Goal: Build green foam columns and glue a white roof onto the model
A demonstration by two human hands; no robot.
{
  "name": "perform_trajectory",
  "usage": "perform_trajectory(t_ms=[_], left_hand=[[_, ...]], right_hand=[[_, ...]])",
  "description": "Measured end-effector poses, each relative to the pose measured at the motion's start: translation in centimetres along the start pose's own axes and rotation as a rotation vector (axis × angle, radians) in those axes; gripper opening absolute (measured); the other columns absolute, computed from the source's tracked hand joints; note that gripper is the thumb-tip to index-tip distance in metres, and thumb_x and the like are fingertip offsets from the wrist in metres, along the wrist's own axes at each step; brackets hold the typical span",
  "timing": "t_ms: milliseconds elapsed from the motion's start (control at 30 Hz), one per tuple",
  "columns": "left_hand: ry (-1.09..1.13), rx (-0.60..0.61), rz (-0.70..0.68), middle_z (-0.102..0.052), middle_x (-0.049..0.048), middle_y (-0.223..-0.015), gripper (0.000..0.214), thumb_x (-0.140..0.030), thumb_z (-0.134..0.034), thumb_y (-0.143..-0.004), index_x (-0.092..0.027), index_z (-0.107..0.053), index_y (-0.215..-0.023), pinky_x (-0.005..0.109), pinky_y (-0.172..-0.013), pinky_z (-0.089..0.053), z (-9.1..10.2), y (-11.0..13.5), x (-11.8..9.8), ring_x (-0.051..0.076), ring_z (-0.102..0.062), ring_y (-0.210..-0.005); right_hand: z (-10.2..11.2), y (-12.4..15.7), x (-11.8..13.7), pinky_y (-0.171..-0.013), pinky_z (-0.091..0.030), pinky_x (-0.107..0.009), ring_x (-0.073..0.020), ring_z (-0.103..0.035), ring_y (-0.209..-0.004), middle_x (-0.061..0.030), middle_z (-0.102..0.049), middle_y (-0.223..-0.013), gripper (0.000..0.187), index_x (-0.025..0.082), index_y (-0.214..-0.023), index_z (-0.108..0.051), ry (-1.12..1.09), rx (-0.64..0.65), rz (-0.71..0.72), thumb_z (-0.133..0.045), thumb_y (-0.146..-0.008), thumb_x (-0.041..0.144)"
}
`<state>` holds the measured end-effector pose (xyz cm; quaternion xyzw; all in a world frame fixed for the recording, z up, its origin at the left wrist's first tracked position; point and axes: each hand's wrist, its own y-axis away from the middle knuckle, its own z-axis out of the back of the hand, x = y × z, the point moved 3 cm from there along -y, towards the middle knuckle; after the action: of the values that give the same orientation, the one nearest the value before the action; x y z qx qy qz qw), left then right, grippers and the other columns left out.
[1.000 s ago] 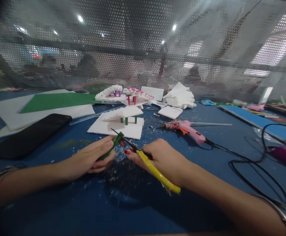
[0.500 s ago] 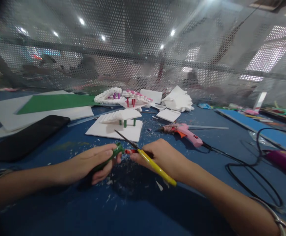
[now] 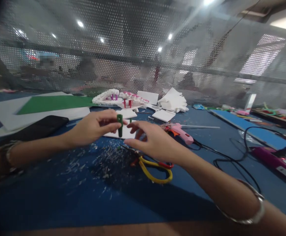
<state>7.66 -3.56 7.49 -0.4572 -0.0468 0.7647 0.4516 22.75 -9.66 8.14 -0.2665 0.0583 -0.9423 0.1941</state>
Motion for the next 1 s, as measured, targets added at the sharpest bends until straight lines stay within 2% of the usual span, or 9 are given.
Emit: perform_trajectory(t_ms=[133, 200, 267, 367, 467, 533, 667, 867, 1000], left_hand=[[0.003, 0.015, -0.033, -0.055, 0.0000, -0.063, 0.022, -0.030, -0.051, -0.076, -0.011, -0.059, -0.074, 0.021, -0.057, -0.040, -0.6, -2.4, 1.3, 0.010, -0.051, -0.060], [-0.109, 0.034, -0.055, -0.058, 0.0027, -0.067, 0.025, -0.033, -0.049, -0.078, -0.010, -0.060, -0.079, 0.023, -0.060, -0.041, -0.4, -3.2, 2.2, 0.012, -0.053, -0.064], [-0.324, 0.076, -0.123, -0.061, 0.0070, -0.082, 0.030, -0.035, -0.051, -0.077, -0.011, -0.060, -0.093, 0.026, -0.068, -0.042, 0.3, -3.9, 2.7, 0.016, -0.055, -0.075], [-0.702, 0.209, -0.255, -0.053, 0.0140, -0.112, 0.049, -0.037, -0.058, -0.071, -0.012, -0.052, -0.113, 0.037, -0.089, -0.035, 1.3, -4.8, 3.3, 0.025, -0.046, -0.105], [-0.791, 0.409, -0.182, -0.045, 0.0157, -0.126, 0.064, -0.042, -0.055, -0.074, -0.012, -0.038, -0.127, 0.033, -0.093, -0.032, 1.7, -5.3, 4.3, 0.025, -0.041, -0.115], [-0.816, 0.478, -0.112, -0.042, 0.0165, -0.130, 0.065, -0.042, -0.050, -0.078, -0.011, -0.031, -0.132, 0.030, -0.092, -0.034, 1.5, -5.4, 5.0, 0.024, -0.042, -0.115], [-0.906, 0.449, -0.123, -0.046, 0.0158, -0.127, 0.052, -0.035, -0.039, -0.086, -0.011, -0.032, -0.131, 0.030, -0.086, -0.038, 0.9, -5.2, 5.5, 0.024, -0.047, -0.111], [-1.211, 0.341, -0.186, -0.058, 0.0144, -0.111, 0.044, -0.033, -0.032, -0.089, -0.013, -0.036, -0.129, 0.029, -0.061, -0.043, 0.1, -4.6, 5.3, 0.026, -0.059, -0.088], [-1.239, 0.343, -0.200, -0.058, 0.0136, -0.112, 0.043, -0.030, -0.026, -0.091, -0.013, -0.035, -0.130, 0.027, -0.058, -0.042, -0.2, -4.6, 5.4, 0.025, -0.060, -0.087]], right_hand=[[-1.5, -2.6, -1.2, -0.062, -0.045, -0.023, -0.0117, -0.058, -0.069, -0.0065, -0.064, -0.085, 0.022, 0.011, -0.092, -0.057, -0.123, -0.165, -0.021, -0.053, -0.077, 0.027], [-2.1, -3.6, -2.4, -0.057, -0.044, -0.022, -0.0104, -0.056, -0.060, -0.0055, -0.064, -0.073, 0.017, 0.010, -0.086, -0.058, -0.135, -0.185, -0.062, -0.048, -0.079, 0.023], [-2.6, -4.3, -3.6, -0.057, -0.043, -0.022, -0.0107, -0.057, -0.059, -0.0053, -0.065, -0.069, 0.016, 0.010, -0.081, -0.059, -0.119, -0.184, -0.080, -0.047, -0.079, 0.020], [-3.2, -5.0, -4.7, -0.060, -0.042, -0.023, -0.0121, -0.059, -0.063, -0.0062, -0.066, -0.070, 0.014, 0.011, -0.076, -0.061, -0.074, -0.179, -0.105, -0.048, -0.077, 0.017], [-3.6, -5.5, -4.7, -0.057, -0.039, -0.023, -0.0123, -0.057, -0.058, -0.0059, -0.065, -0.064, 0.015, 0.011, -0.066, -0.061, 0.002, -0.175, -0.124, -0.050, -0.075, 0.014], [-3.8, -5.8, -4.5, -0.055, -0.037, -0.022, -0.0120, -0.055, -0.056, -0.0051, -0.064, -0.061, 0.016, 0.011, -0.062, -0.060, 0.048, -0.175, -0.131, -0.051, -0.074, 0.013], [-3.9, -6.0, -4.1, -0.054, -0.034, -0.022, -0.0113, -0.054, -0.055, -0.0046, -0.063, -0.061, 0.017, 0.011, -0.063, -0.061, 0.105, -0.179, -0.139, -0.051, -0.075, 0.015], [-4.0, -5.9, -4.0, -0.056, -0.033, -0.022, -0.0107, -0.052, -0.056, -0.0039, -0.063, -0.061, 0.018, 0.012, -0.064, -0.061, 0.166, -0.178, -0.127, -0.049, -0.077, 0.016], [-3.9, -5.9, -4.1, -0.056, -0.032, -0.023, -0.0112, -0.051, -0.056, -0.0043, -0.061, -0.061, 0.018, 0.012, -0.064, -0.061, 0.204, -0.183, -0.123, -0.049, -0.077, 0.015]])
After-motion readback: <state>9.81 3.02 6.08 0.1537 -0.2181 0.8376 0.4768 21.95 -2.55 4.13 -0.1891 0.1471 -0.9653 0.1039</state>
